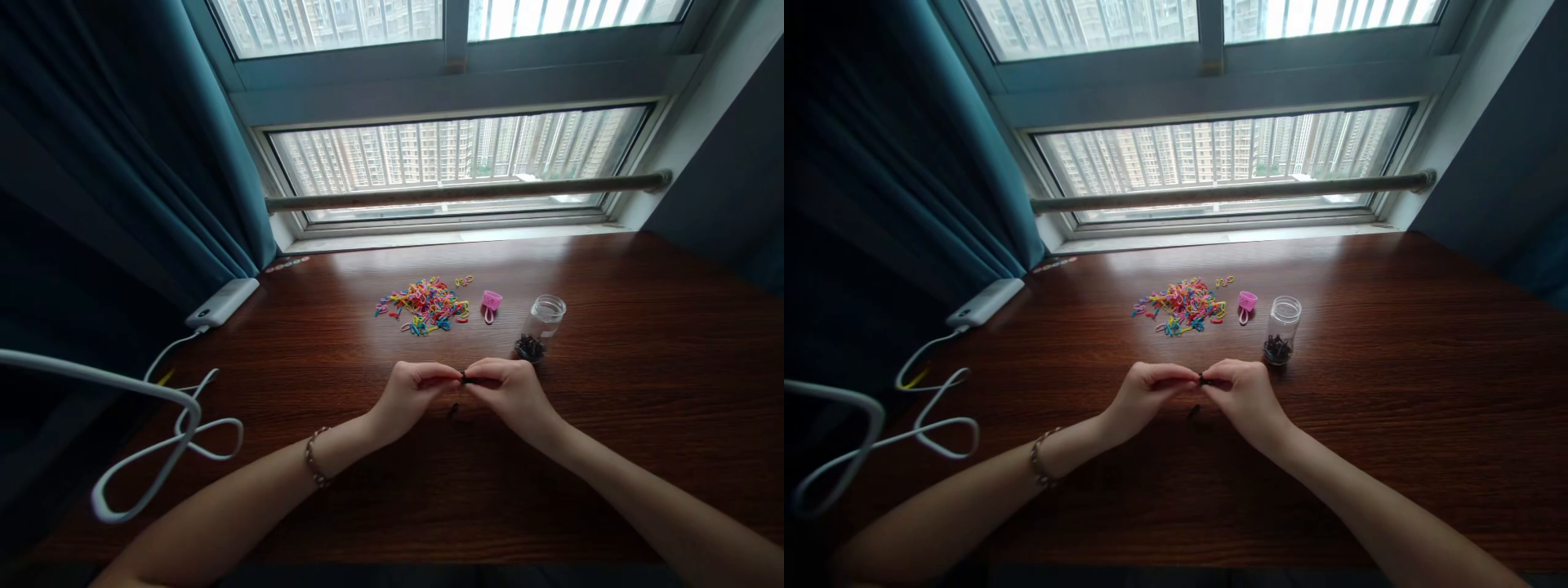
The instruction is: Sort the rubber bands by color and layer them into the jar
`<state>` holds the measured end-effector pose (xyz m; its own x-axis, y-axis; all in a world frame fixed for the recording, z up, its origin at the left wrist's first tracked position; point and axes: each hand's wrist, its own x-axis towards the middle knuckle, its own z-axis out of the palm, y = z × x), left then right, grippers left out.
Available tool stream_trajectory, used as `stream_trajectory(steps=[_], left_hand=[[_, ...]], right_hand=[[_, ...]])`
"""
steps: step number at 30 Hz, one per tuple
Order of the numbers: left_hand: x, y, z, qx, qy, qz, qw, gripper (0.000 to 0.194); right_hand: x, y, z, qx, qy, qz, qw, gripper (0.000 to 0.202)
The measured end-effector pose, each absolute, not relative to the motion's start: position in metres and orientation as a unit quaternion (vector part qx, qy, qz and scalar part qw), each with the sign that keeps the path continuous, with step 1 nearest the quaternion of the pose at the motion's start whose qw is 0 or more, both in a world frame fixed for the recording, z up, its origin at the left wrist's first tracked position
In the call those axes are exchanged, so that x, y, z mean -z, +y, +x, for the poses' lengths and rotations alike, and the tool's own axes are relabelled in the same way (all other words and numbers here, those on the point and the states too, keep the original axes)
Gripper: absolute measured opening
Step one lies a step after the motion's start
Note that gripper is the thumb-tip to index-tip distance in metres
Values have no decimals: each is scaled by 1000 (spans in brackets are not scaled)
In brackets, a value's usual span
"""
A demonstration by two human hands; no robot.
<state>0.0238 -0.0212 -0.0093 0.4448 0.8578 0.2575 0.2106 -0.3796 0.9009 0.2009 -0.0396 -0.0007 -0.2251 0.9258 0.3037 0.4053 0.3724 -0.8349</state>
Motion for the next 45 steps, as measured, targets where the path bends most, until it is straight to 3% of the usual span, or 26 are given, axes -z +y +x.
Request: stream_trajectory(steps=[5, 9, 15, 19, 23, 29, 36, 45], left_hand=[[0, -24, 24, -443, 291, 783, 325, 13], [-8, -23, 23, -423, 248, 824, 284, 14], [-21, 6, 45, -444, 282, 804, 277, 13], [-21, 34, 84, -412, 283, 816, 290, 45], [-9, 49, 122, -372, 264, 820, 345, 71], [5, 49, 133, -364, 236, 818, 378, 41], [5, 47, 119, -384, 285, 804, 355, 43], [8, 51, 119, -397, 309, 790, 349, 41]], right_hand=[[-10, -48, 201, -271, -712, -456, 460, 9], [-24, -48, 205, -231, -719, -476, 450, 9], [-114, -16, 261, -259, -703, -536, 389, 11], [-157, 4, 297, -265, -724, -532, 349, 10], [-149, 16, 310, -311, -727, -526, 314, 14], [-129, 31, 321, -368, -713, -544, 244, 13], [-120, 40, 312, -373, -731, -522, 231, 16], [-117, 40, 305, -259, -753, -574, 193, 14]])
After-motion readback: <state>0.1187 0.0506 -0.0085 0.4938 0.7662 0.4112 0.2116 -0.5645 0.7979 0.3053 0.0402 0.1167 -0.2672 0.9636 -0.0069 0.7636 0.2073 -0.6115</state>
